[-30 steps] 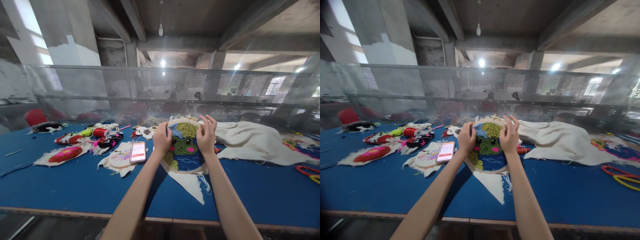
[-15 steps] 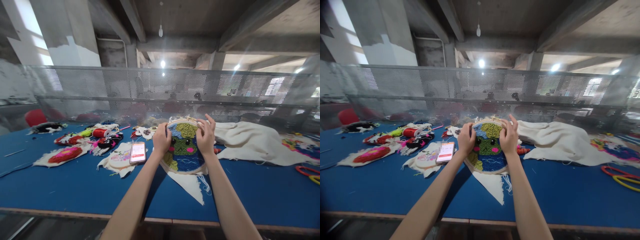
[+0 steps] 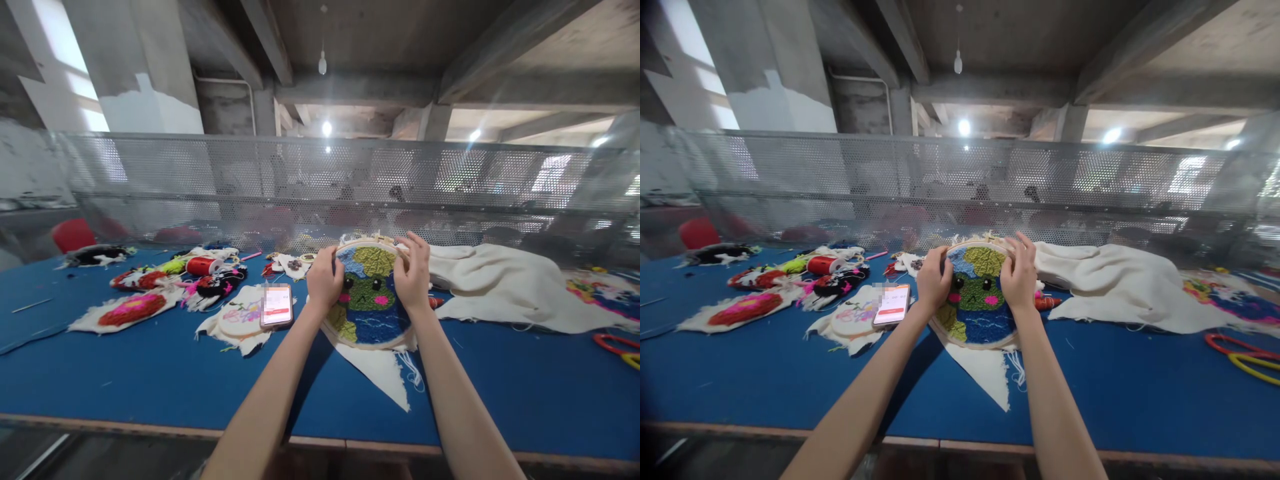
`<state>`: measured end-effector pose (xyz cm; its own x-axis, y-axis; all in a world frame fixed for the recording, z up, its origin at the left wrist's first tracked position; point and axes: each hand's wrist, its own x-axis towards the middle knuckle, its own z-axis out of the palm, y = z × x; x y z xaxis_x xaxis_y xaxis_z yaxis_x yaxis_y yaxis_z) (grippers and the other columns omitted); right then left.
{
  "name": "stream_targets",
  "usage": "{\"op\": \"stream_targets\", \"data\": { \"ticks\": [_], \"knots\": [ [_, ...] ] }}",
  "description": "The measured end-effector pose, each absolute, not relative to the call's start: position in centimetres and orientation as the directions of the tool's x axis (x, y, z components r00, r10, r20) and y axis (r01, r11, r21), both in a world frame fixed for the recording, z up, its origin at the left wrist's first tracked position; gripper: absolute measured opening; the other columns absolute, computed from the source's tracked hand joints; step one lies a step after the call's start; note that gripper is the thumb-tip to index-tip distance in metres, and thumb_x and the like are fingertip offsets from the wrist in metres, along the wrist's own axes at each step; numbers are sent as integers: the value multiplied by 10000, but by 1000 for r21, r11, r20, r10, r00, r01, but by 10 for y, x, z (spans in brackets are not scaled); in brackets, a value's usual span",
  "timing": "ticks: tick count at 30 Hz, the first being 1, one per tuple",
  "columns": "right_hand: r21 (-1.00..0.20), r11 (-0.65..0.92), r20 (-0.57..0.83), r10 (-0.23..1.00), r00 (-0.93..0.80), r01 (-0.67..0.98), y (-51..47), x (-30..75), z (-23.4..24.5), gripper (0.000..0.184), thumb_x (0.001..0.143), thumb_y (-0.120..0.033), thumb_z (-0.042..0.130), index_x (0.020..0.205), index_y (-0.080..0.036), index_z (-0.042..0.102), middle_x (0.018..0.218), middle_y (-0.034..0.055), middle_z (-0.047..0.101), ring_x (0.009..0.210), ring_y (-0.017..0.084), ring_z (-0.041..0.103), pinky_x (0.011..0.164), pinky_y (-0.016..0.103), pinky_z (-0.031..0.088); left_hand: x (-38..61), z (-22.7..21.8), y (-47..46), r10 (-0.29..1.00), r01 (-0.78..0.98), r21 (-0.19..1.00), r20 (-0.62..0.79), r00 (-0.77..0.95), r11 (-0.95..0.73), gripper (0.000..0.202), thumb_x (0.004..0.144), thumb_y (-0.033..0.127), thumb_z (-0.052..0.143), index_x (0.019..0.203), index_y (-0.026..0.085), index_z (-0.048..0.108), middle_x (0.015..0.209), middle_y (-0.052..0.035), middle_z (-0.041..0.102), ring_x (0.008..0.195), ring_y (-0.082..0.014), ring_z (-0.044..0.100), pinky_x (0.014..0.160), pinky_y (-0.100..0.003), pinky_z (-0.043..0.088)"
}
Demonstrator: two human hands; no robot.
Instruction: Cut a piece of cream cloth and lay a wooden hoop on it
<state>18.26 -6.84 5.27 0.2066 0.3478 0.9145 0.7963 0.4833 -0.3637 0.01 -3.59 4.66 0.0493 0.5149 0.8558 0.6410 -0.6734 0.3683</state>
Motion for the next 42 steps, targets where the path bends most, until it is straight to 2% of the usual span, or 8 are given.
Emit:
{"op": "stream_targets", "data": {
  "ticks": [2, 5, 9, 12, 22, 33, 37, 42],
  "knots": [
    [-345, 486, 918, 351, 183, 803, -68, 182, 52, 434, 793, -57, 378, 1174, -197, 532, 1332, 126, 391, 1227, 232, 429, 944, 439, 439, 0, 47, -36, 510, 642, 364, 859, 48, -674, 269, 876, 201, 391, 1108, 150, 518, 1028, -90, 598, 962, -199, 559, 836, -297, 423],
    [-350, 484, 921, 333, 201, 802, -68, 183, 52, 329, 782, -68, 405, 1016, -193, 600, 1283, 123, 428, 1204, 240, 449, 919, 427, 456, 0, 47, -36, 514, 640, 369, 857, 47, -674, 270, 877, 202, 387, 1109, 158, 516, 1034, -90, 598, 968, -197, 556, 837, -298, 421],
    [-349, 495, 920, 342, 191, 795, -68, 183, 52, 396, 784, -64, 391, 1117, -206, 552, 1291, 118, 406, 1191, 226, 453, 911, 424, 457, 0, 46, -36, 518, 637, 372, 854, 50, -675, 268, 879, 204, 386, 1110, 161, 515, 1032, -89, 597, 977, -196, 554, 844, -299, 419],
    [-376, 479, 912, 344, 224, 793, -68, 183, 52, 278, 774, -76, 417, 958, -188, 592, 1199, 114, 453, 1160, 237, 465, 902, 431, 454, 0, 46, -36, 518, 638, 373, 854, 47, -674, 265, 878, 200, 387, 1105, 155, 517, 1028, -88, 600, 971, -195, 558, 839, -293, 421],
    [-359, 489, 916, 349, 199, 795, -67, 182, 52, 415, 802, -54, 368, 1171, -203, 484, 1271, 129, 399, 1221, 236, 410, 955, 455, 424, 0, 45, -35, 516, 638, 370, 855, 51, -676, 268, 873, 201, 394, 1108, 158, 516, 1030, -88, 597, 967, -197, 553, 834, -298, 421],
    [-361, 494, 918, 335, 211, 791, -67, 182, 52, 330, 777, -54, 378, 1041, -179, 531, 1178, 130, 448, 1150, 235, 454, 924, 450, 446, 0, 46, -34, 514, 642, 367, 856, 50, -673, 270, 874, 200, 392, 1111, 156, 514, 1038, -90, 598, 974, -200, 556, 838, -295, 425],
    [-341, 505, 926, 328, 189, 793, -68, 181, 53, 442, 785, -48, 358, 1196, -188, 445, 1247, 133, 413, 1202, 225, 407, 948, 437, 430, 0, 46, -34, 513, 644, 364, 857, 53, -673, 269, 873, 199, 394, 1109, 154, 515, 1036, -89, 598, 976, -199, 553, 841, -296, 421],
    [-336, 495, 929, 315, 195, 801, -66, 182, 52, 356, 786, -62, 380, 1104, -174, 495, 1162, 128, 453, 1173, 231, 426, 955, 444, 420, 0, 46, -35, 513, 638, 365, 857, 55, -678, 269, 872, 196, 394, 1108, 152, 515, 1034, -88, 598, 970, -196, 555, 841, -293, 419]
  ]
}}
